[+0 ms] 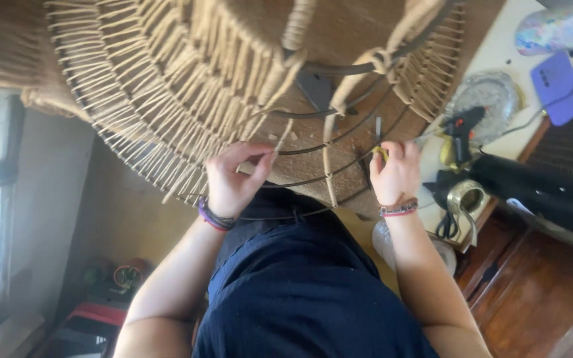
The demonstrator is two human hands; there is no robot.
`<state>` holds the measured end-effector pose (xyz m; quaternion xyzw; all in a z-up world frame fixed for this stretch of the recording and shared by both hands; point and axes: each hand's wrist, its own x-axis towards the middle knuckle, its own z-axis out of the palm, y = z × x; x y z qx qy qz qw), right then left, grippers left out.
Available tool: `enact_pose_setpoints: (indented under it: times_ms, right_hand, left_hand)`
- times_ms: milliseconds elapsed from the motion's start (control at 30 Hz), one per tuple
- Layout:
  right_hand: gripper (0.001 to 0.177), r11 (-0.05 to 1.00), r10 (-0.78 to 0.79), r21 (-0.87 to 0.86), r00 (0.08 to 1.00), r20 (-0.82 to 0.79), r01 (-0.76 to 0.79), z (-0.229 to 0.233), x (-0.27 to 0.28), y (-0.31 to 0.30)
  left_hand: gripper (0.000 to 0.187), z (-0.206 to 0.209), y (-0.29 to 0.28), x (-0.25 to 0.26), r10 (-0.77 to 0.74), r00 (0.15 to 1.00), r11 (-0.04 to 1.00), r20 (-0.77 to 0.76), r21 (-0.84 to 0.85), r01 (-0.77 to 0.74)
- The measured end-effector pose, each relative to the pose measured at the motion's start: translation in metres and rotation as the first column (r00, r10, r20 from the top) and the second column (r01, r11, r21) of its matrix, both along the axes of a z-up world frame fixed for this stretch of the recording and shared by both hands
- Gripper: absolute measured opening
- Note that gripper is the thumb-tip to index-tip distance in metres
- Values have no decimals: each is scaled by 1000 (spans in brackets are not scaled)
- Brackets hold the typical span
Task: The person is weaving rope around a metal frame to construct a wicker furniture piece, using a hot glue gun to secure the rope and scissors to cut it.
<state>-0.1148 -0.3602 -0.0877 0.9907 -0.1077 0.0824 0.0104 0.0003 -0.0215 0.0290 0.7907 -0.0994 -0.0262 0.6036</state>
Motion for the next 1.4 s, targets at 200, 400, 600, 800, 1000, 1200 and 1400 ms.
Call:
enact_pose_setpoints:
  times_ms: [200, 400, 600, 800, 1000, 1200, 1400]
  right_hand:
    - [52, 964, 260, 79, 960, -104, -253, -53, 103, 29]
    - [72, 964, 236, -16, 880, -412, -266, -58, 139, 41]
    - [46, 984, 157, 162, 816, -556, -79, -30, 100, 12]
    - [25, 918, 26, 166, 362, -932, 361, 134, 47, -17]
    - [38, 482, 610, 876, 712, -349, 16, 155, -9, -20]
    - [46, 563, 476, 802, 872, -117, -200, 114, 20, 62]
    - [40, 667, 378, 710, 924, -64, -224, 82, 32, 82]
  left_hand:
    - [6, -3, 3, -4, 30, 999, 992, -46, -122, -35]
    - [8, -3, 0, -12, 68, 990, 992, -121, -100, -80]
    - [5, 1, 2, -8, 48, 999, 987, -25, -150, -51]
    - [12, -13, 5, -10, -22, 993, 991, 118, -130, 37]
    - [19, -16, 8, -8, -56, 998, 977, 32, -204, 62]
    - [10, -20, 5, -9, -42, 991, 914, -127, -406, -13]
    - [9, -13, 11, -3, -54, 993, 901, -109, -434, 2]
